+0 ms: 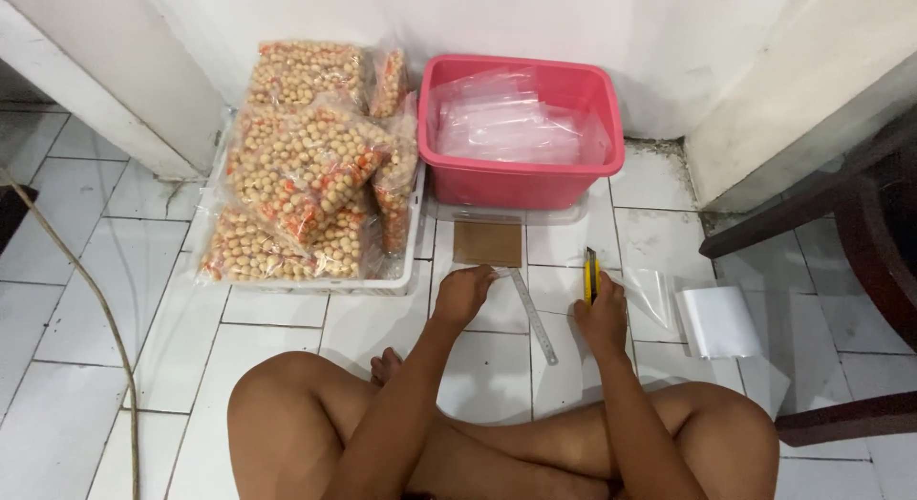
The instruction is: The person is sitting on the floor using a ruler and a utility knife to measure and cut strips of plastic film.
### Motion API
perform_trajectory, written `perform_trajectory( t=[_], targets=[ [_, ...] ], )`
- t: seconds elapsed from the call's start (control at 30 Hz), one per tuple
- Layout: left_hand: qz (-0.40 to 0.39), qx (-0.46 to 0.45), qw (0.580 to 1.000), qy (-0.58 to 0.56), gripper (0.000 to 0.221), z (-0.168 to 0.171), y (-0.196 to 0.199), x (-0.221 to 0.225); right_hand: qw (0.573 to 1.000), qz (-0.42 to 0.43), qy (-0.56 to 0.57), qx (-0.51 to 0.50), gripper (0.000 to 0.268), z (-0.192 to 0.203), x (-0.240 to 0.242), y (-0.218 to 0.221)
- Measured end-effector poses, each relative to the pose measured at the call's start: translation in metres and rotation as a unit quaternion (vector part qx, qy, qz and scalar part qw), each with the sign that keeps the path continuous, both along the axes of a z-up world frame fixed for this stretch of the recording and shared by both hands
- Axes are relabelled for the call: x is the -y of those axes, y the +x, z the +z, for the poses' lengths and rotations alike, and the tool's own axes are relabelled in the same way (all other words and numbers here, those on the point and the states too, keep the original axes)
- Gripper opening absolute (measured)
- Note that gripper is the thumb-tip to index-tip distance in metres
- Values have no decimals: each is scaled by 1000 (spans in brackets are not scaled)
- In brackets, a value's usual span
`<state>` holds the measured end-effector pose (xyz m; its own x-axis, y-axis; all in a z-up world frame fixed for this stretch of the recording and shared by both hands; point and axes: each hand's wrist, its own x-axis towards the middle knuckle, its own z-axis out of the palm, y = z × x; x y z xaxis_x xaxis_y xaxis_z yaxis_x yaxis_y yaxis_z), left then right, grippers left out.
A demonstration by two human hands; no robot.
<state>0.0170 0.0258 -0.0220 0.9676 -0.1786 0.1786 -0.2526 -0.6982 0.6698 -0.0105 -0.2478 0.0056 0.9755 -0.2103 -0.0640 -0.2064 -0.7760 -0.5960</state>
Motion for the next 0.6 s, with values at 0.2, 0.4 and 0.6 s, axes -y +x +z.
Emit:
perform_trajectory(
  t=[0.2,0.4,0.6],
  targets=[
    [-33,-55,998,11,33,7,0,7,986,110,-26,122,73,13,-25,-5],
    [-112,-130,985,-36,28,71,-15,15,938,268,129,178,61,41,-68,-26],
    [-113,-184,972,-91,23,77,-13,11,968,134,185,108,11,-6,-49,-5]
  ],
)
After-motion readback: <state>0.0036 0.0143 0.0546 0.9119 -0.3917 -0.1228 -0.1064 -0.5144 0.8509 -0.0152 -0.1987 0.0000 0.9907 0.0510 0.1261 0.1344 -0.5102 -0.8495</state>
